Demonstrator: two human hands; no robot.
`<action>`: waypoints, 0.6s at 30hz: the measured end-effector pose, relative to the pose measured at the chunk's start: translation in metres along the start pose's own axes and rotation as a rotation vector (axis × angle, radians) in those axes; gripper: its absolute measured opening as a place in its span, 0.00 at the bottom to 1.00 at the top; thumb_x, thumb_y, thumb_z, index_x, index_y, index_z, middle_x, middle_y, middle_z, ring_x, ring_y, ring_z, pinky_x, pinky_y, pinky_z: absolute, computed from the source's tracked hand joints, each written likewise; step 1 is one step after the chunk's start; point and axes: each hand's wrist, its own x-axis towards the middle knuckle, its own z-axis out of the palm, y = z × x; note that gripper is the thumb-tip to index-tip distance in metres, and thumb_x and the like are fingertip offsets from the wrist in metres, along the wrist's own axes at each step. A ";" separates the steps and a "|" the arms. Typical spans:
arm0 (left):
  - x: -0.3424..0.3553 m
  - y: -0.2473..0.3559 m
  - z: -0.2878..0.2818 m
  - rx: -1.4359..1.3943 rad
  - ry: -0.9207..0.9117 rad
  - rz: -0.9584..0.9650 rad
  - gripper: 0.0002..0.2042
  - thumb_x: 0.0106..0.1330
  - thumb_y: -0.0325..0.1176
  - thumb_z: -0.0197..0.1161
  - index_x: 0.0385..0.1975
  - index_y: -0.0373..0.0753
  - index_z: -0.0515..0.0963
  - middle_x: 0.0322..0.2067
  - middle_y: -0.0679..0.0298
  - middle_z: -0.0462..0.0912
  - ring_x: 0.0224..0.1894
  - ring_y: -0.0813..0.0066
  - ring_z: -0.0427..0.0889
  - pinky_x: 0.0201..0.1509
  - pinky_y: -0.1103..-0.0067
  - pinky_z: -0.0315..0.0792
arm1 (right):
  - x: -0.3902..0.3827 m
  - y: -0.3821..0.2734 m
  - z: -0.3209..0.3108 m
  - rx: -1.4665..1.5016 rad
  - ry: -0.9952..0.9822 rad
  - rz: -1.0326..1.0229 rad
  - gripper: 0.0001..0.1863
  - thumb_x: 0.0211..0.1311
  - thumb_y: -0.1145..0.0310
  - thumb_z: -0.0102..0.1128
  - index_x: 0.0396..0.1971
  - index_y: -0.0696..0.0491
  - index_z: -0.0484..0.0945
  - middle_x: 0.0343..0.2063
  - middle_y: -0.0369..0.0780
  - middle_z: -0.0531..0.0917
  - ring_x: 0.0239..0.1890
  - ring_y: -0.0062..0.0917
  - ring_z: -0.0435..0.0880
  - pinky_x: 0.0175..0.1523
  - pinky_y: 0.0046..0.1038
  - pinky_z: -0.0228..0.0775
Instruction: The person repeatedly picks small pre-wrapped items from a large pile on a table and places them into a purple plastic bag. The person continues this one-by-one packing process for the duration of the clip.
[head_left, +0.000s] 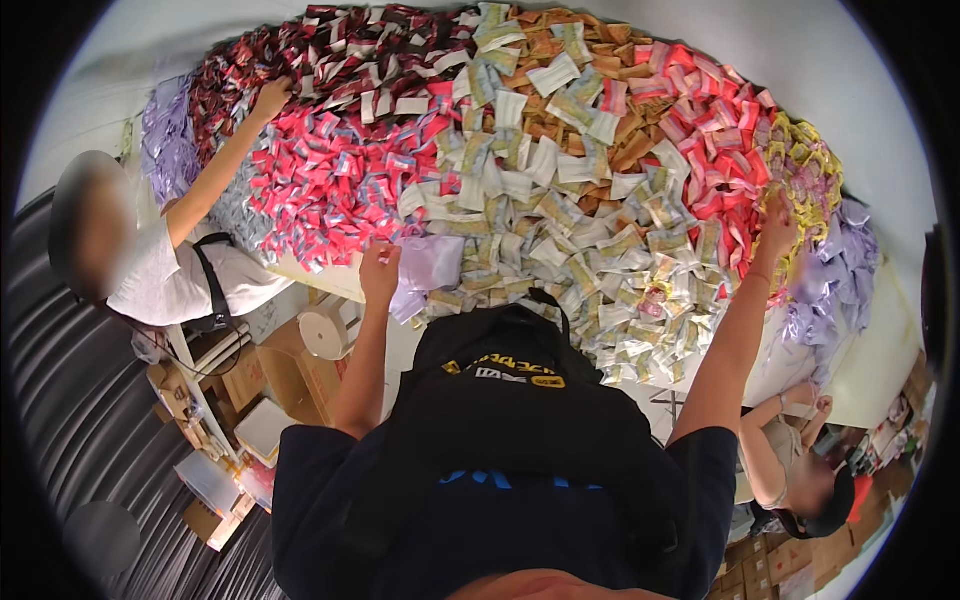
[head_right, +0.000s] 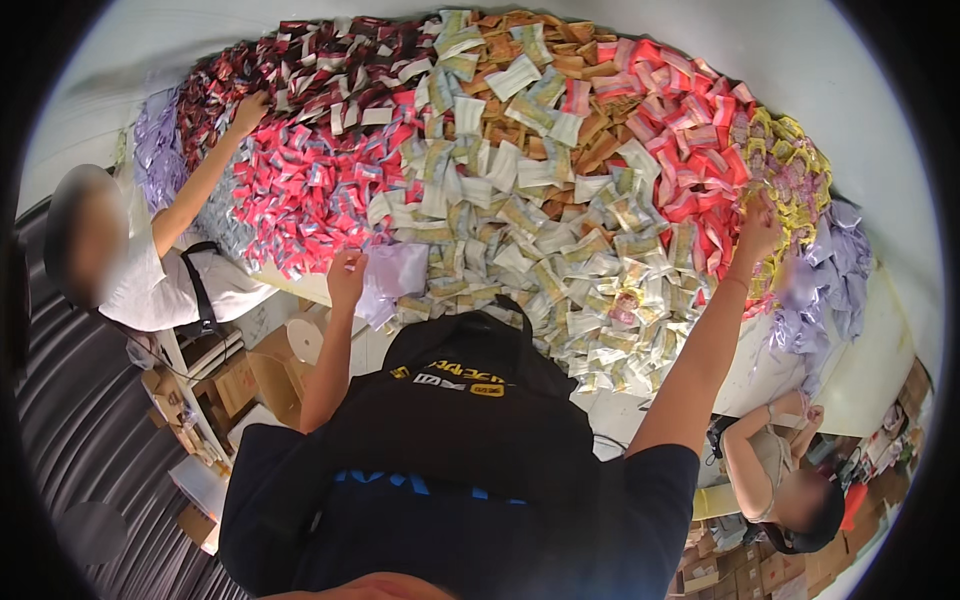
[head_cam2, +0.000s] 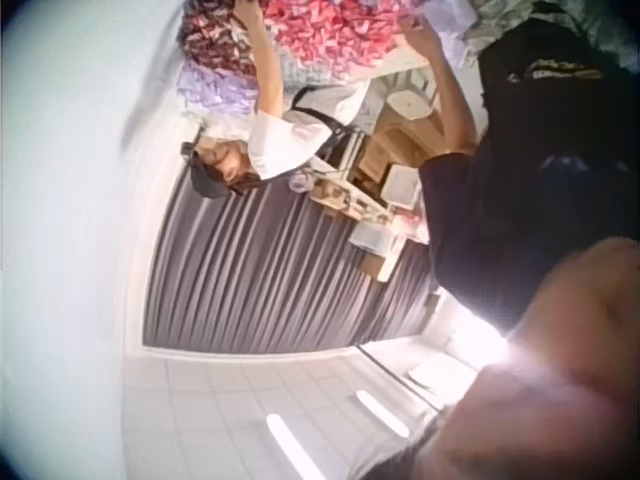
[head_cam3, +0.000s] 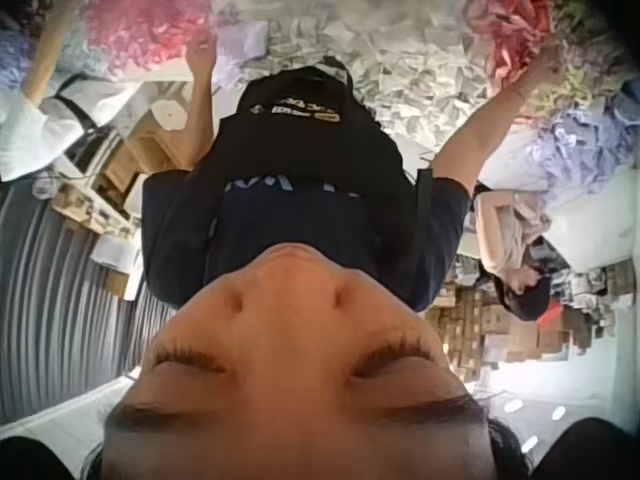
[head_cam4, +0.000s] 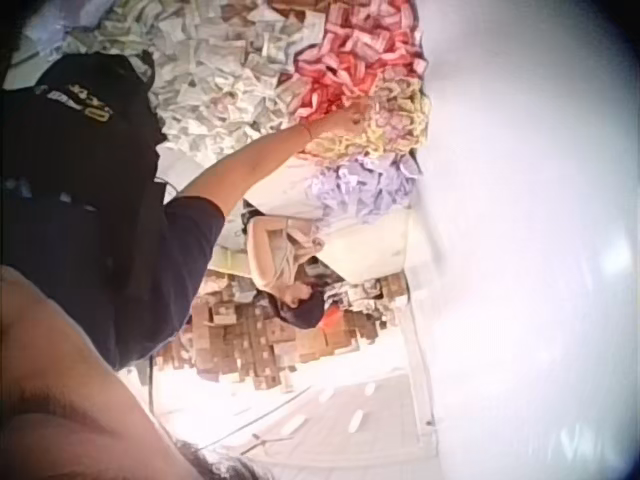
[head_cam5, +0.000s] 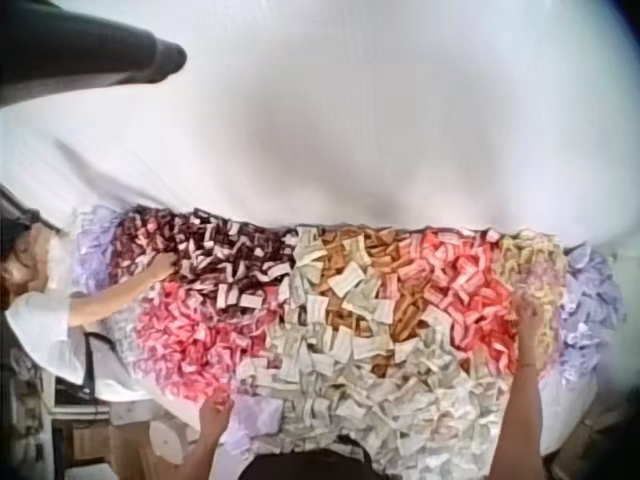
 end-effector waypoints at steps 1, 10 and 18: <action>-0.010 -0.001 -0.002 0.074 0.041 0.027 0.06 0.58 0.31 0.60 0.33 0.38 0.77 0.25 0.63 0.79 0.26 0.73 0.78 0.30 0.77 0.71 | -0.020 -0.007 -0.012 0.277 -0.025 0.087 0.26 0.45 0.52 0.67 0.41 0.55 0.79 0.26 0.43 0.82 0.27 0.28 0.81 0.29 0.27 0.72; -0.010 -0.049 0.027 -0.077 -0.438 -0.372 0.14 0.52 0.34 0.62 0.37 0.36 0.78 0.26 0.59 0.81 0.27 0.76 0.80 0.28 0.80 0.72 | -0.292 -0.084 -0.070 0.956 -0.559 0.473 0.11 0.52 0.62 0.64 0.30 0.50 0.75 0.19 0.30 0.74 0.18 0.13 0.72 0.24 0.18 0.67; -0.020 -0.074 0.053 -0.264 -0.440 -0.479 0.14 0.50 0.33 0.61 0.36 0.36 0.77 0.30 0.56 0.81 0.32 0.63 0.79 0.37 0.73 0.71 | -0.425 -0.196 -0.086 1.047 -1.369 0.351 0.22 0.57 0.73 0.57 0.53 0.53 0.67 0.23 0.30 0.73 0.23 0.10 0.70 0.27 0.13 0.61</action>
